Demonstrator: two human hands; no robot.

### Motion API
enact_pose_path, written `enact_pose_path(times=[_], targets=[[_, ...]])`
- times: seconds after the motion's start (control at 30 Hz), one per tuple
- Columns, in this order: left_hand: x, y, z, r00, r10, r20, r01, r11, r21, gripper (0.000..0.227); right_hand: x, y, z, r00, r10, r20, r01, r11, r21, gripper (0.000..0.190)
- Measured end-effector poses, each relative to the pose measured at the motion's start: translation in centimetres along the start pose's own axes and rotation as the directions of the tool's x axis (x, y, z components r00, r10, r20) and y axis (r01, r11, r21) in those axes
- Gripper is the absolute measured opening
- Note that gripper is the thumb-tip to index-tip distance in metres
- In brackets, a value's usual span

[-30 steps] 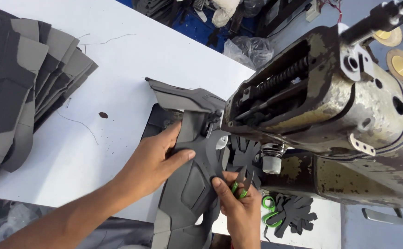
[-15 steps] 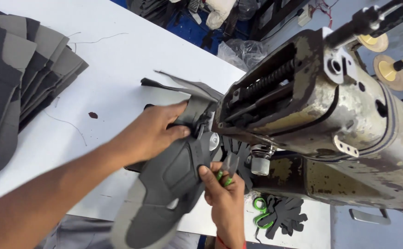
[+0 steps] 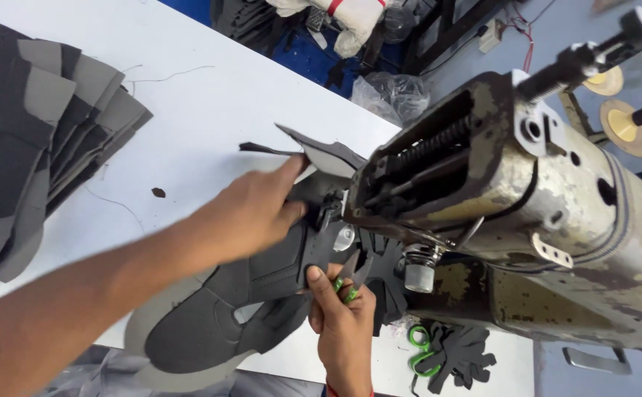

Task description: The person sews gray and black fabric parts using a sewing machine, guiding the material under the needle with both hands. They repeatedly pick up new pieces from a stack on the left, sew them, and place the finished parts aside. Green-handled scissors are used to cut threads between pieces.

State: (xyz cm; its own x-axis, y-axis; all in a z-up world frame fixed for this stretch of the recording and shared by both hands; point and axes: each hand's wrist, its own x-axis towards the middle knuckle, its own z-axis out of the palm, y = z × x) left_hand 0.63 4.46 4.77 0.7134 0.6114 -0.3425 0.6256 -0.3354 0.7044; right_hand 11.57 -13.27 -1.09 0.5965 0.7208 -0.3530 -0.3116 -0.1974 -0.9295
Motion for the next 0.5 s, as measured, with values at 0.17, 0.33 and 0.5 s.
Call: enact_pose_path(times=[0.17, 0.33, 0.5], targets=[[-1.1, -1.8, 2.3, 0.966, 0.209, -0.15, -0.226, 0.969, -0.102, 0.056, 0.0, 0.5, -0.1, 1.0, 0.002, -0.002, -0.002, 1.0, 0.01, 0.019], [-0.7, -2.3, 2.8, 0.969, 0.208, -0.134, -0.224, 0.967, -0.124, 0.064, 0.3, 0.8, -0.9, 0.999, 0.001, 0.043, -0.002, 1.0, 0.023, 0.021], [-0.4, -2.8, 3.3, 0.945, 0.279, -0.172, -0.298, 0.95, -0.095, 0.062, 0.6, 1.2, -2.1, 0.986, -0.025, 0.167, 0.015, 0.998, 0.063, 0.029]])
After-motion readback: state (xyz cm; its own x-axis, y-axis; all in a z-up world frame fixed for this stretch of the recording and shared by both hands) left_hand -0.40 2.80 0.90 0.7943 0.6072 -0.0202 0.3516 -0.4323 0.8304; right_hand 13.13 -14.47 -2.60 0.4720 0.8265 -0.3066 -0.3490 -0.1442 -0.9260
